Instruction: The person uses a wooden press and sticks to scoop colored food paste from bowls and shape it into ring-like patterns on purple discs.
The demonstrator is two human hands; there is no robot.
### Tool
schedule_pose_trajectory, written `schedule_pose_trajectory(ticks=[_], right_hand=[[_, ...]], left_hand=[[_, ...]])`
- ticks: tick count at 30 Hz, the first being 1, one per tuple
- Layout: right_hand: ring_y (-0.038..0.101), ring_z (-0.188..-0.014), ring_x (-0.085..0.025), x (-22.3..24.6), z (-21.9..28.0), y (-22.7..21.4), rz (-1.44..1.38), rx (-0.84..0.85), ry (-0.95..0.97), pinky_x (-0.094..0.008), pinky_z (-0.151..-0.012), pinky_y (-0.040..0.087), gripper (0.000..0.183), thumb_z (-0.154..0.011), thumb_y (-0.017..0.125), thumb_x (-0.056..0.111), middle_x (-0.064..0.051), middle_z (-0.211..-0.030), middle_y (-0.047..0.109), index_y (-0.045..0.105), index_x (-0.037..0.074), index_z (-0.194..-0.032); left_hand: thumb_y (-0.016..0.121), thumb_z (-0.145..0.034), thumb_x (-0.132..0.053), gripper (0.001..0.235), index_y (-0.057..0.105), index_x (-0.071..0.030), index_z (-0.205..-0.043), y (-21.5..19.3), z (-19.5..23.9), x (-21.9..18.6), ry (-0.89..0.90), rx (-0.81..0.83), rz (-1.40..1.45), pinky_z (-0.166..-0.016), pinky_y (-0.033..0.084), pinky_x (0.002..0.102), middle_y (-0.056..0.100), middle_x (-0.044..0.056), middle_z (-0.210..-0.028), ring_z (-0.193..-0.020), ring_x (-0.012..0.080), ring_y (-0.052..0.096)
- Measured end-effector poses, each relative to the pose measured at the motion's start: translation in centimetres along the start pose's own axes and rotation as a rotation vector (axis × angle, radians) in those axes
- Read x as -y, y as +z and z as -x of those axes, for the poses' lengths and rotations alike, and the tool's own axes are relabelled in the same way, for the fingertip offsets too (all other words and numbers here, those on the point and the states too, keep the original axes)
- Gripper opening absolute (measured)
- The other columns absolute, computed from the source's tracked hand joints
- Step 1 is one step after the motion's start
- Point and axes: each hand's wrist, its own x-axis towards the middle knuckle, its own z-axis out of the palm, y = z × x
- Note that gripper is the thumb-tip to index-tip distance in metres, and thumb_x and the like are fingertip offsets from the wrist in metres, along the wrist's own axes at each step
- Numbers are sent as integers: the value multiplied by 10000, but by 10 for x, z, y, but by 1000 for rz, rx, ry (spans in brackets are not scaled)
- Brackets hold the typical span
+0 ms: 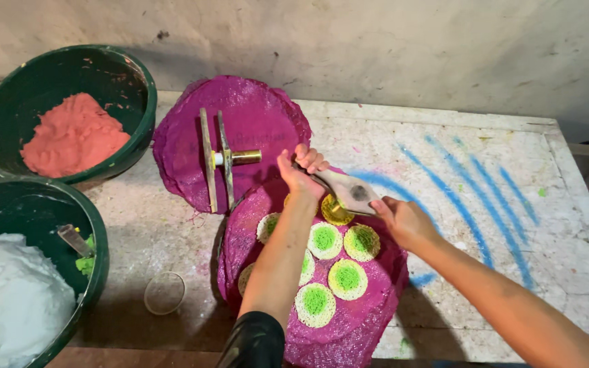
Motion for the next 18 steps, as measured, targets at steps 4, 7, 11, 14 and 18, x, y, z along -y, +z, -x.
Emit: schedule_pose_trajectory(ticks=[4, 7, 11, 14, 18], right_hand=[[691, -841, -451, -6, -7, -3, 123, -22, 53, -525, -766, 524, 633, -1013, 345, 632, -238, -791, 717, 711, 117, -977], [652, -785, -457, -8, -14, 2, -37, -141, -82, -528, -700, 493, 612, -988, 379, 620, -219, -767, 696, 696, 98, -958], [600, -613, -381, -18, -12, 12, -172, -84, -111, -466, -637, 477, 599, -1007, 403, 589, -194, -632, 601, 647, 61, -866], [572, -561, -315, -34, -14, 15, -261, -93, -109, -433, -605, 468, 601, -1010, 421, 570, -166, -585, 567, 618, 40, -806], [525, -559, -264, -54, -17, 35, -344, -205, -170, -413, -590, 451, 594, -1039, 441, 539, -139, -596, 546, 598, 22, -793]], left_hand=[[403, -933, -484, 390, 394, -182, -687, 13, -5, 6, 20, 20, 3, -547, 302, 308, 305, -63, -563, -482, 108, 307], [369, -938, -485, 414, 455, -158, -699, 25, -8, -5, -19, 110, -13, -596, 362, 331, 402, -33, -584, -525, 132, 362], [228, -948, -606, 614, 571, -96, -937, 17, 15, -17, -227, -141, -479, -603, 409, 328, 600, 34, -805, -608, 149, 474], [129, -964, -725, 855, 624, -69, -1199, -1, 36, -9, -398, -260, -957, -547, 384, 295, 700, 61, -979, -613, 127, 483], [87, -954, -813, 985, 591, -75, -1368, -30, 49, -3, -542, -279, -1202, -403, 231, 246, 668, 49, -915, -508, 76, 345]])
